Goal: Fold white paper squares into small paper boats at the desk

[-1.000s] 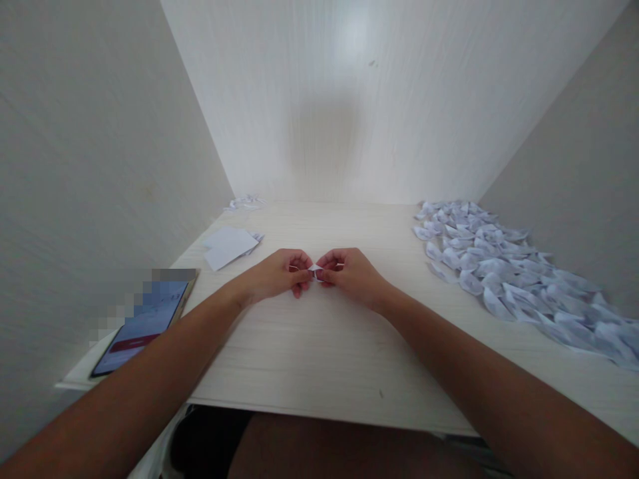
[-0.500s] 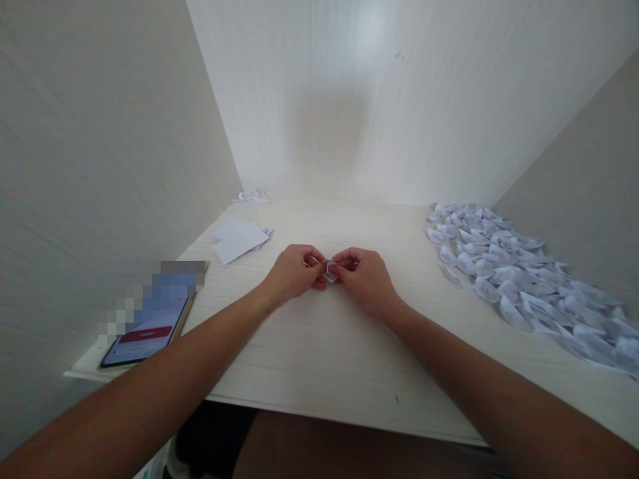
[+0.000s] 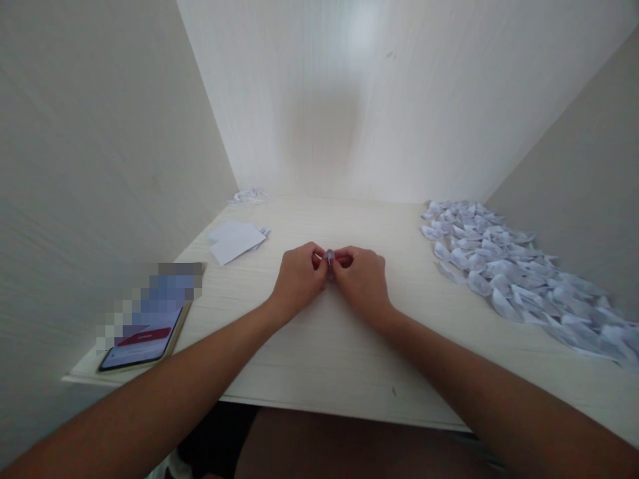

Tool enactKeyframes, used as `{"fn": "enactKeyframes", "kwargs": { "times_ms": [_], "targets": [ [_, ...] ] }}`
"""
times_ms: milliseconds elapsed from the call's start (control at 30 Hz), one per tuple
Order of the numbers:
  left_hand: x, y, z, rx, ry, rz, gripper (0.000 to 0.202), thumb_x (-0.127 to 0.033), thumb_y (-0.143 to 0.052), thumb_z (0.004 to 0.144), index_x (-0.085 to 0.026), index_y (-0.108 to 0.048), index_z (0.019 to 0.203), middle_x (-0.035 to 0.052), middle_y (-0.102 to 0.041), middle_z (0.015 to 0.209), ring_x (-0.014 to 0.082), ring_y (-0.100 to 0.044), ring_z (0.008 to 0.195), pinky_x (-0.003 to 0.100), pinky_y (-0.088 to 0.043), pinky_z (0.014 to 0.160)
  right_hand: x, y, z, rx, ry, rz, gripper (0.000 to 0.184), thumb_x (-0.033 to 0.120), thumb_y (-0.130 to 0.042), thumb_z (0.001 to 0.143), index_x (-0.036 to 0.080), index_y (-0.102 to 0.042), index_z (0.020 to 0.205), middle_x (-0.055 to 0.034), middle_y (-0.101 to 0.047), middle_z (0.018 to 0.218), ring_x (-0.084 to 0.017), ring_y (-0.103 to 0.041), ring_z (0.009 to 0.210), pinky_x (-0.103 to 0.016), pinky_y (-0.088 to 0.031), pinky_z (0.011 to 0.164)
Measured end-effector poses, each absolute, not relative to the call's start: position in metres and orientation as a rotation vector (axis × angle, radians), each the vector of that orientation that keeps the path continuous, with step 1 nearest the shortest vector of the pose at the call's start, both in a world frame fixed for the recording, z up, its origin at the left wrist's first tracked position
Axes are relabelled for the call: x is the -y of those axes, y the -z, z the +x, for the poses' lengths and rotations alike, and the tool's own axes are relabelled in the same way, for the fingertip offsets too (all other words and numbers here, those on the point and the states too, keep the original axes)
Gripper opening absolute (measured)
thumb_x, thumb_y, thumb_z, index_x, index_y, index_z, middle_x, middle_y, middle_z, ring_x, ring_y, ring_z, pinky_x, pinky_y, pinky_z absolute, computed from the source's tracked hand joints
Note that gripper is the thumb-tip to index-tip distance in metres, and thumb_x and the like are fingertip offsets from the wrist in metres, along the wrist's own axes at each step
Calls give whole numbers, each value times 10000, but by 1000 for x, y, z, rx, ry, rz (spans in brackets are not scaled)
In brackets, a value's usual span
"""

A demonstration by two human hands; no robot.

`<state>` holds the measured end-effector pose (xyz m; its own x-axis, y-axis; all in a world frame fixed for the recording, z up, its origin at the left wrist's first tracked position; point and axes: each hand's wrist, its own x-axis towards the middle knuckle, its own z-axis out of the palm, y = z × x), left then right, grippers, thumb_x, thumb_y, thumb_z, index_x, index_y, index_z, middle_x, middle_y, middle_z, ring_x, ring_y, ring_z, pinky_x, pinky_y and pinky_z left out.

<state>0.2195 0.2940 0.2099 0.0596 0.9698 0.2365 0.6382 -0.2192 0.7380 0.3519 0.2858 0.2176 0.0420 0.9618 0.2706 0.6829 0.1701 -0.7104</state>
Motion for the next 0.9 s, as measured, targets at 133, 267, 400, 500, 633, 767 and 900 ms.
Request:
{"fn": "enactKeyframes", "kwargs": {
  "times_ms": [133, 267, 400, 500, 633, 767, 900],
  "targets": [
    [-295, -209, 222, -1685, -1013, 2042, 178, -267, -578, 889, -156, -713, 927, 63, -739, 786, 195, -671, 709, 295, -452, 689, -288, -215, 354, 1769, -417, -1522, 156, 212, -632, 890, 172, -778, 927, -89, -780, 885, -214, -723, 818, -328, -514, 820],
    [-296, -213, 220, -1829, -686, 2188, 271, -328, -513, 931, -163, -717, 865, 112, -750, 882, 237, -669, 826, 319, -433, 722, -291, -215, 360, 1800, -456, -1468, 145, 214, -640, 892, 184, -771, 945, -69, -784, 905, -192, -722, 833, -303, -511, 834],
    [-295, -214, 219, -1920, -422, 2219, 367, -401, -423, 970, -188, -708, 880, 136, -748, 928, 264, -678, 833, 323, -411, 675, -293, -215, 364, 1870, -420, -1501, 120, 207, -645, 879, 189, -760, 908, -61, -780, 879, -184, -709, 812, -288, -496, 797],
    [-297, -212, 221, -1887, -382, 2280, 359, -358, -397, 978, -178, -695, 891, 139, -750, 933, 266, -684, 856, 335, -411, 706, -293, -214, 362, 1903, -366, -1576, 147, 257, -624, 905, 176, -740, 865, -72, -766, 849, -178, -681, 764, -278, -470, 734],
    [-300, -210, 222, -1850, -364, 2341, 386, -326, -358, 990, -155, -682, 870, 148, -753, 926, 278, -691, 878, 365, -401, 759, -290, -214, 356, 1981, -238, -1620, 204, 230, -543, 951, 157, -715, 869, -99, -750, 877, -181, -654, 764, -281, -438, 716],
    [-299, -211, 223, -1874, -322, 2358, 412, -324, -337, 996, -161, -678, 832, 145, -758, 912, 267, -694, 852, 357, -385, 736, -285, -217, 353, 2106, -98, -1671, 225, 167, -486, 961, 142, -695, 881, -131, -733, 922, -205, -642, 792, -295, -415, 693],
    [-298, -211, 223, -1874, -345, 2348, 389, -316, -356, 989, -167, -674, 821, 135, -757, 898, 261, -687, 836, 349, -371, 716, -282, -218, 353, 2178, -72, -1607, 248, 145, -448, 971, 137, -688, 910, -138, -719, 933, -225, -643, 799, -310, -404, 681]
  ]
}}
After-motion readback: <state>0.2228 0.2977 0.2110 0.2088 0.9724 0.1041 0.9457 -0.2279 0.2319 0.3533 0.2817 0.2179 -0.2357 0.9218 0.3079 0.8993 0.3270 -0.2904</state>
